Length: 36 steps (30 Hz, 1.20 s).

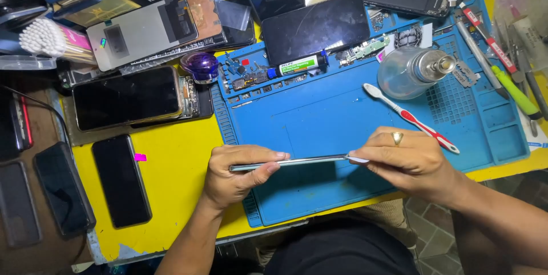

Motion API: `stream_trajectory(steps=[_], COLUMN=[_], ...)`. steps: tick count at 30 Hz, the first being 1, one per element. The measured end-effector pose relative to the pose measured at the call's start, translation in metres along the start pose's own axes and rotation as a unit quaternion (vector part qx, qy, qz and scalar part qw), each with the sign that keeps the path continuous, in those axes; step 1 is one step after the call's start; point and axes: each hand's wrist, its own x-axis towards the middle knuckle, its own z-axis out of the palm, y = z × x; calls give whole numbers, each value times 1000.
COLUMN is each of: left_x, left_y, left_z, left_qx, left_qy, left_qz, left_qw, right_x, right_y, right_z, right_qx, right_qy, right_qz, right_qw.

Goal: A person is disassembling a smartphone by prying the cover off using a thin plastic tool on a repair bench.

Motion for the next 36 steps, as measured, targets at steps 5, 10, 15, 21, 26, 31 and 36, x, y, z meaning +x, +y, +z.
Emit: stream_trajectory(steps=[5, 10, 15, 21, 26, 31, 36], left_x=[-1, 1, 2, 3, 6, 12, 21], left_y=[1, 5, 1, -2, -7, 4, 23], left_z=[2, 2, 0, -3, -13, -23, -16], left_qx=[-2, 10, -5, -20, -48, 24, 270], left_qy=[0, -1, -11, -15, -18, 1, 23], left_qz=[-2, 8, 14, 9, -41, -116, 37], left_qw=[1000, 1000, 1000, 1000, 998, 993, 962], right_x=[6, 11, 15, 15, 20, 20, 14], right_y=[-6, -9, -12, -10, -8, -4, 1], right_z=[-6, -11, -12, -7, 2, 11, 17], right_qx=[-35, -61, -33, -30, -26, -3, 1], right_qy=[-23, -57, -62, -46, -9, 26, 41], right_qz=[-26, -46, -11, -9, 5, 28, 25], right_qw=[999, 995, 998, 998, 1000, 999, 999])
